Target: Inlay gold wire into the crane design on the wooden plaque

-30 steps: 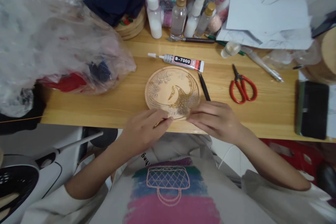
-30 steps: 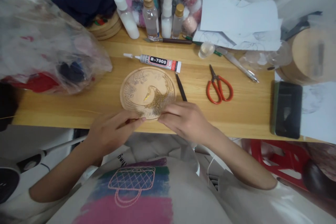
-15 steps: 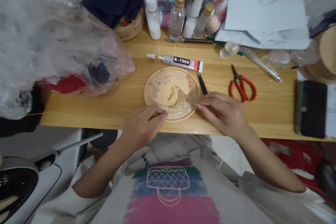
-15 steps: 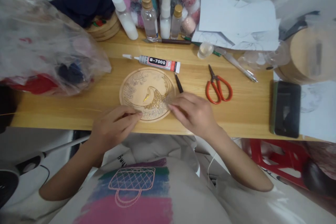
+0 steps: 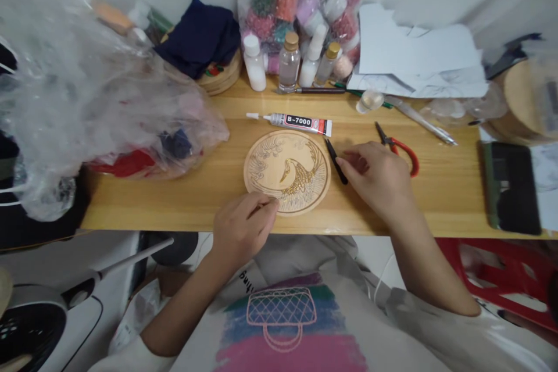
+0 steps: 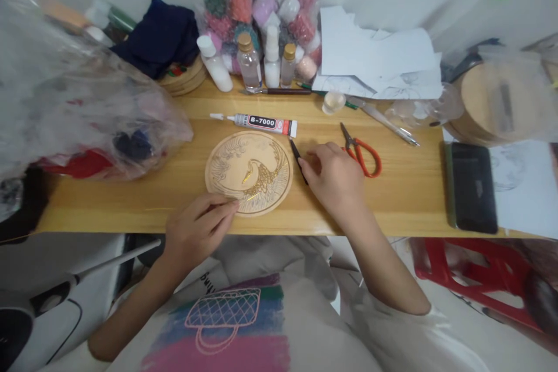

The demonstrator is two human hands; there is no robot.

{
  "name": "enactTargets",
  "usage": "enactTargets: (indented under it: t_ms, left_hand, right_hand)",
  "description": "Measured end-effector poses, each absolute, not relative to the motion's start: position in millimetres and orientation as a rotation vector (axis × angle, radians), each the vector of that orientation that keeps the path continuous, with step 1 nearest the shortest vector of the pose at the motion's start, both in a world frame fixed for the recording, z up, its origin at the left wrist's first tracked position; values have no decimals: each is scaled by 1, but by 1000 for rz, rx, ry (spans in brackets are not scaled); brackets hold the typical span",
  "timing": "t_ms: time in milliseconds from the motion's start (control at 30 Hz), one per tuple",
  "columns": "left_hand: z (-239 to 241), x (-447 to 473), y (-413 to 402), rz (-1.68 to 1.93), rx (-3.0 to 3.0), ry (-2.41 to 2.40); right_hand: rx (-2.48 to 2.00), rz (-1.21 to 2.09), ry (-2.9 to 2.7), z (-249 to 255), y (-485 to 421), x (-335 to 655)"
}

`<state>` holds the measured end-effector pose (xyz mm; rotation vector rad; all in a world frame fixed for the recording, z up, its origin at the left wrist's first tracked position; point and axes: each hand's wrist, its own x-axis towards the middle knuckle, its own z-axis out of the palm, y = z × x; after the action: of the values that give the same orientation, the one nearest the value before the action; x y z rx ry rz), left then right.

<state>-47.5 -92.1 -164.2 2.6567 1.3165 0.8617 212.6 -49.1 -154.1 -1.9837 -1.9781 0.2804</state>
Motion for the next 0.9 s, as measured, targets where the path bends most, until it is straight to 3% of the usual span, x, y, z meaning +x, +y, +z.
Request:
enactTargets:
  t_ms: [400,733,900]
  left_hand:
    - [-164,-45,-96,854,2702,1268]
    - [-166,-42,-95,877,2749,1272]
    - [-166,-40,-95,870,2782,1270]
  right_hand:
    - [-2167,149,-2110,-144,-46,193]
    - [-2454,373,-1998,-131,-58,200]
    - [-2099,651,-1689,-137,-77,215]
